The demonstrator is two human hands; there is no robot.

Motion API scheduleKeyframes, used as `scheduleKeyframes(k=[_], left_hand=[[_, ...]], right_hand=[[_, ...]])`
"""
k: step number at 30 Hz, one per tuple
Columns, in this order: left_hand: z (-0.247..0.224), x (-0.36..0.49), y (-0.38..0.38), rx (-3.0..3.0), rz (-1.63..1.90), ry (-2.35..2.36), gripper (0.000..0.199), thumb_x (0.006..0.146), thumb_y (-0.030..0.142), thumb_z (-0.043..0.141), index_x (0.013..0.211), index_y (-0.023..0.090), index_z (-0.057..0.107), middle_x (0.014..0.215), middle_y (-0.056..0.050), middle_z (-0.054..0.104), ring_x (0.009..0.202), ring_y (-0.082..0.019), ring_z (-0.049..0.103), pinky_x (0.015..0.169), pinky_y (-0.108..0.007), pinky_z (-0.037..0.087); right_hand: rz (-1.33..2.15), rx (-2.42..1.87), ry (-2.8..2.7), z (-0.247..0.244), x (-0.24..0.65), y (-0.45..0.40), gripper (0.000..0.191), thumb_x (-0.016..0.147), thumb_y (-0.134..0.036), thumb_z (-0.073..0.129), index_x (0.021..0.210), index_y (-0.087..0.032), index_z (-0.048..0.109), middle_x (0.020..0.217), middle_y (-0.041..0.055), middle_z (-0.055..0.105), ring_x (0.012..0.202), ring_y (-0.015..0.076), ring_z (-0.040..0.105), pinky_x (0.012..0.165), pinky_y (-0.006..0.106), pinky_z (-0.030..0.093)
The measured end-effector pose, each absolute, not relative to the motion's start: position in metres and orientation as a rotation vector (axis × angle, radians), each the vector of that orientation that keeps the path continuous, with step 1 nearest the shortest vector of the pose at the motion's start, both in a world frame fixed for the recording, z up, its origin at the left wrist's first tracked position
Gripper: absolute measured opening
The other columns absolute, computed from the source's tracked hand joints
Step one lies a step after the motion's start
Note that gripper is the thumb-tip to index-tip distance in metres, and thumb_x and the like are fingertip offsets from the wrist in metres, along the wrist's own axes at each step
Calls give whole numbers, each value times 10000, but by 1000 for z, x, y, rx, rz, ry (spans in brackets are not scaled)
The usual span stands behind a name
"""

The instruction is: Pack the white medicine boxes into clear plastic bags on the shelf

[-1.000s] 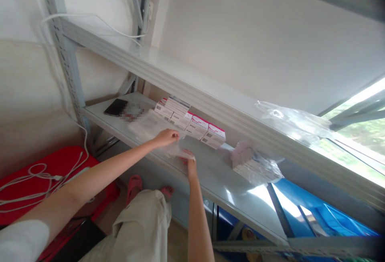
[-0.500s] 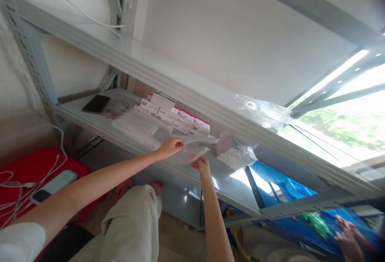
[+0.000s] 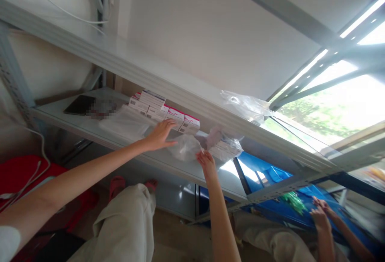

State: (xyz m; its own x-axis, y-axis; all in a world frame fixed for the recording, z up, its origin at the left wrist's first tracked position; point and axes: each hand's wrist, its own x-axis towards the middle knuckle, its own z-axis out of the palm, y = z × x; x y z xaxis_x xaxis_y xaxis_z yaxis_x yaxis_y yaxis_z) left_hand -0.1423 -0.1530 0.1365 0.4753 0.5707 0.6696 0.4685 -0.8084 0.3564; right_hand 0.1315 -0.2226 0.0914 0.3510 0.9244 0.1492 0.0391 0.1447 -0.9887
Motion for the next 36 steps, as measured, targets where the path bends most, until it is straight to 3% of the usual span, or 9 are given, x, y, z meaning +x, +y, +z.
scheduleKeyframes(k=[3, 7, 10, 14, 21, 28, 32, 36], left_hand=[[148, -116, -165, 2719, 966, 705, 598, 764, 336, 765, 1295, 227, 512, 1395, -117, 492, 1300, -289, 449, 1088, -409, 331], [155, -98, -159, 2760, 659, 752, 164, 855, 142, 607, 977, 217, 686, 1047, -51, 693, 1041, -226, 628, 940, -318, 425], [164, -104, -150, 2763, 637, 854, 174, 890, 144, 540, 885, 201, 705, 948, -56, 710, 961, -222, 647, 856, -295, 441], [181, -122, -144, 2791, 658, 977, 186, 913, 182, 516, 911, 196, 701, 956, -64, 706, 948, -221, 639, 848, -290, 432], [205, -135, -146, 2839, 472, 1084, 200, 888, 156, 495, 958, 181, 680, 977, -51, 704, 912, -205, 639, 805, -264, 431], [197, -130, -145, 2703, 561, 1003, 181, 894, 175, 491, 921, 166, 670, 856, -47, 695, 815, -198, 643, 745, -260, 430], [183, -122, -145, 2618, 701, 925, 161, 875, 144, 495, 896, 147, 654, 860, -54, 688, 811, -192, 635, 730, -252, 426], [178, -112, -146, 2546, 746, 941, 147, 833, 115, 503, 852, 142, 646, 802, -39, 670, 756, -170, 613, 685, -234, 411]], right_hand=[[839, -1267, -1142, 102, 111, -217, 213, 640, -398, 610, 740, -219, 552, 606, -38, 551, 571, 127, 526, 572, 248, 440], [590, -1358, -1383, 112, 95, -218, 120, 716, -326, 452, 712, -217, 501, 624, -31, 510, 594, 137, 483, 605, 256, 392], [279, -1563, -1576, 119, 95, -228, 157, 742, -195, 400, 804, -204, 544, 794, 19, 617, 772, 174, 561, 752, 299, 399], [31, -1878, -1750, 127, 101, -240, 378, 680, -52, 410, 969, -205, 598, 966, 30, 675, 916, 194, 590, 846, 338, 363], [-32, -2108, -1828, 141, 114, -237, 402, 738, -67, 460, 1041, -232, 667, 1042, 62, 709, 952, 235, 626, 811, 334, 393], [-255, -1908, -1823, 182, 84, -267, 468, 750, -64, 482, 1167, -238, 603, 1162, 67, 651, 1032, 244, 580, 880, 373, 382], [-630, -1664, -1753, 194, 25, -310, 376, 767, 13, 427, 1012, -200, 617, 1093, 108, 646, 959, 257, 558, 836, 392, 378], [-517, -1455, -2023, 164, -19, -309, 265, 802, -6, 417, 825, -204, 591, 831, 77, 640, 779, 225, 563, 672, 326, 420]])
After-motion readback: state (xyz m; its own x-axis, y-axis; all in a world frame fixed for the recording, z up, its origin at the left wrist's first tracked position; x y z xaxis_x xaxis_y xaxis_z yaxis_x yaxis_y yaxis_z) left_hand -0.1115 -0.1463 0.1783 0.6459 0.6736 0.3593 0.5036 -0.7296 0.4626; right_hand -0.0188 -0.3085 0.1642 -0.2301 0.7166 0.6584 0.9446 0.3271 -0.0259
